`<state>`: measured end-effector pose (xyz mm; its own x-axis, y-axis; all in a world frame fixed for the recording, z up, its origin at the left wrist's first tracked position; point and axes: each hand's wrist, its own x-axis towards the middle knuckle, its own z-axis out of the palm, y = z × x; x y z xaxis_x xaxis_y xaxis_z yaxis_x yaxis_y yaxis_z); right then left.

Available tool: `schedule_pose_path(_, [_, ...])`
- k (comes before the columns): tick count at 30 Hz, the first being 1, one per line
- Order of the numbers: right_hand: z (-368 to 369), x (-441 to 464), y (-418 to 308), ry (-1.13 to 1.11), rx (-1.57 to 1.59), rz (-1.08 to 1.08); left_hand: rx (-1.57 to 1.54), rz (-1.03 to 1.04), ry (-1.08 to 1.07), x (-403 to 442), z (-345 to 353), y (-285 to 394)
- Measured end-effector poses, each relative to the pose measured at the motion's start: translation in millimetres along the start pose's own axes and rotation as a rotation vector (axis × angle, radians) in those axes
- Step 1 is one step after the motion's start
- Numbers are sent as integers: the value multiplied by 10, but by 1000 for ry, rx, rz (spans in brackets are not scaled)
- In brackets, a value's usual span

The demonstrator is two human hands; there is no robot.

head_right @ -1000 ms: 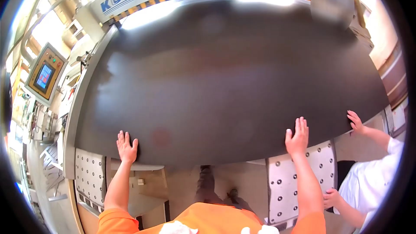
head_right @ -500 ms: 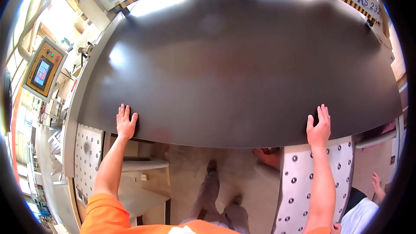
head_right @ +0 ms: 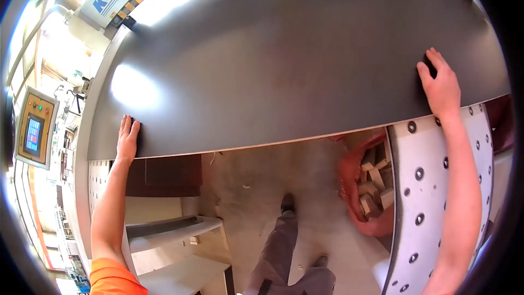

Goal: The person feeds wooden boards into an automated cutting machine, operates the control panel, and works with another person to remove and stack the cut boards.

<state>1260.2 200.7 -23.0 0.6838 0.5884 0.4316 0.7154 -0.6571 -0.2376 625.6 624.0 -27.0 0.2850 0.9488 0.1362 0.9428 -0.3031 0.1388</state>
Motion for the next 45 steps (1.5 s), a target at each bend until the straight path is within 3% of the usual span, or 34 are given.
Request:
schedule_pose_path(26, [1107,1833,-232,-2,27,72,-187,-10,19,2045,369,651])
schedule_pose_path(36, [1292,2162,-251,-10,87,75,-253,-27,32,2340,408,806])
schedule_pose_path(45, [1281,2182,-232,8,116,23,-325,93,266,2223,369,896])
